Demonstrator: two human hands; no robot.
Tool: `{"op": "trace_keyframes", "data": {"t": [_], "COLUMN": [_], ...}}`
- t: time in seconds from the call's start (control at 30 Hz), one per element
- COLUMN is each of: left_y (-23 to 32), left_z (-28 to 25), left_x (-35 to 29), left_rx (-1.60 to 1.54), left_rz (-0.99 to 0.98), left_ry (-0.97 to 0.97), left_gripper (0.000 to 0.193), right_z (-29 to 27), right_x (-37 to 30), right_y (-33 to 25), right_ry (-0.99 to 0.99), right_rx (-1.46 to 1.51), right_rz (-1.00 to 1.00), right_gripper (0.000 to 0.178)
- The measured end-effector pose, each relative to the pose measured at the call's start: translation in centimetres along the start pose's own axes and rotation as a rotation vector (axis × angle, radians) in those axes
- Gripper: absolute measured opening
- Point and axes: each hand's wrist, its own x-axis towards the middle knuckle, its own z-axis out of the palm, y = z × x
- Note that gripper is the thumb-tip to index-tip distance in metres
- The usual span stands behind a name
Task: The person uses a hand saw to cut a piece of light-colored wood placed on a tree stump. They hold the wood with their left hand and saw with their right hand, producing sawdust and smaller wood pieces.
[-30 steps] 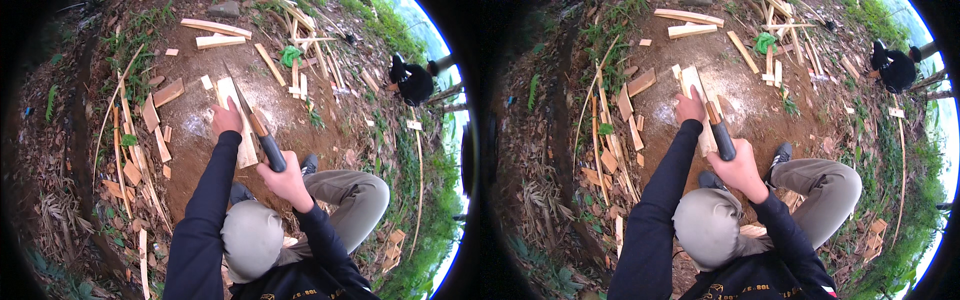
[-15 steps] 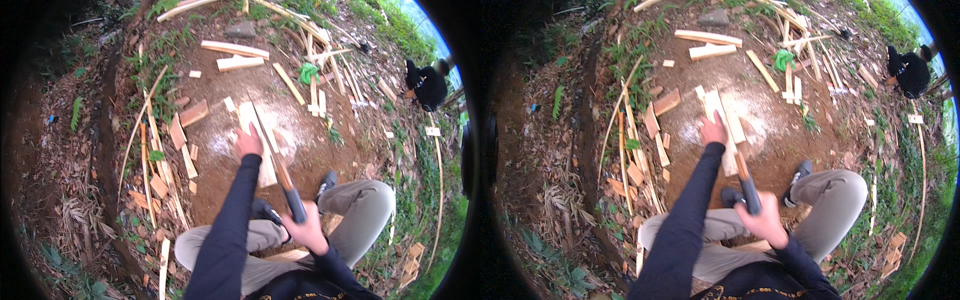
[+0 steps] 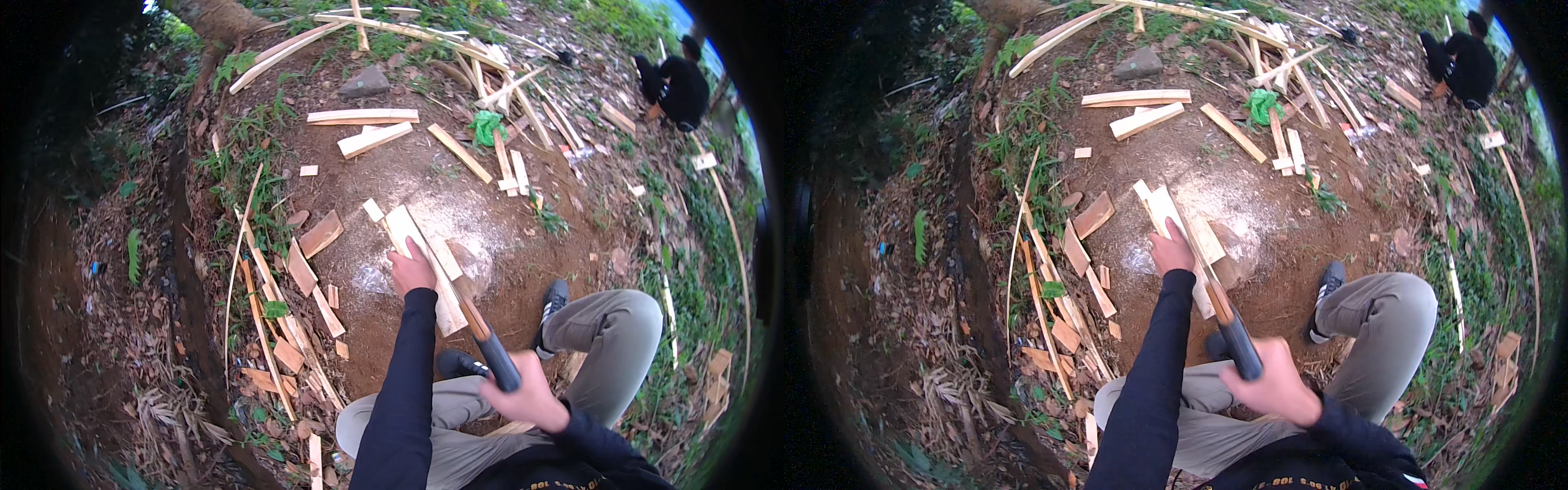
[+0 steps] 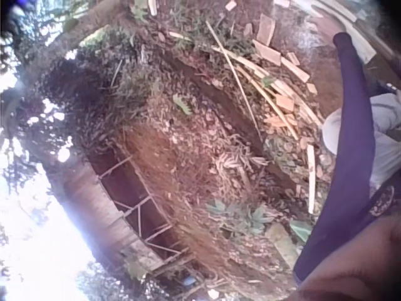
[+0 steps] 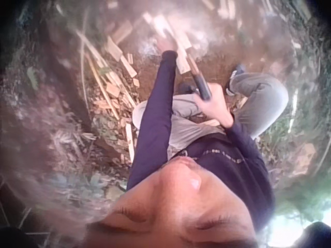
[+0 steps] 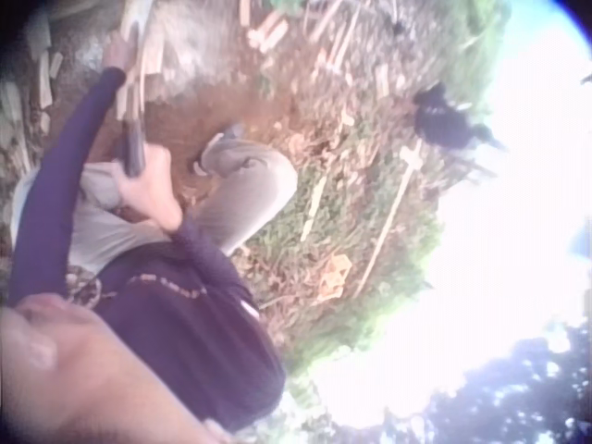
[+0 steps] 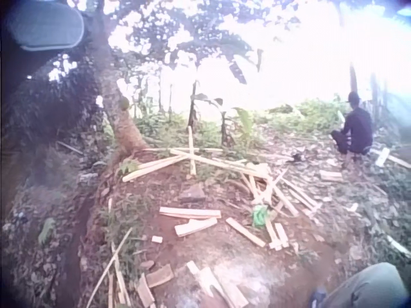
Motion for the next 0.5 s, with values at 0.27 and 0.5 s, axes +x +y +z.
{"op": "trace_keyframes", "data": {"t": [0.27,0.5], "left_y": [-0.3,0.8], "left_z": [0.4,0.8], "left_x": [-0.6,-0.2], "left_rx": [-0.010,-0.028], "left_rz": [-0.009,0.025], "left_ry": [0.011,0.005], "left_gripper": [0.065,0.060], "right_z": [-0.5,1.6], "right_x": [0.1,8.3], "right_y": [1.8,2.9], "right_ry": [-0.020,0.118], "right_rx": [0.030,0.009], "right_rz": [-0.019,-0.056], "right_gripper": [0.017,0.023]}}
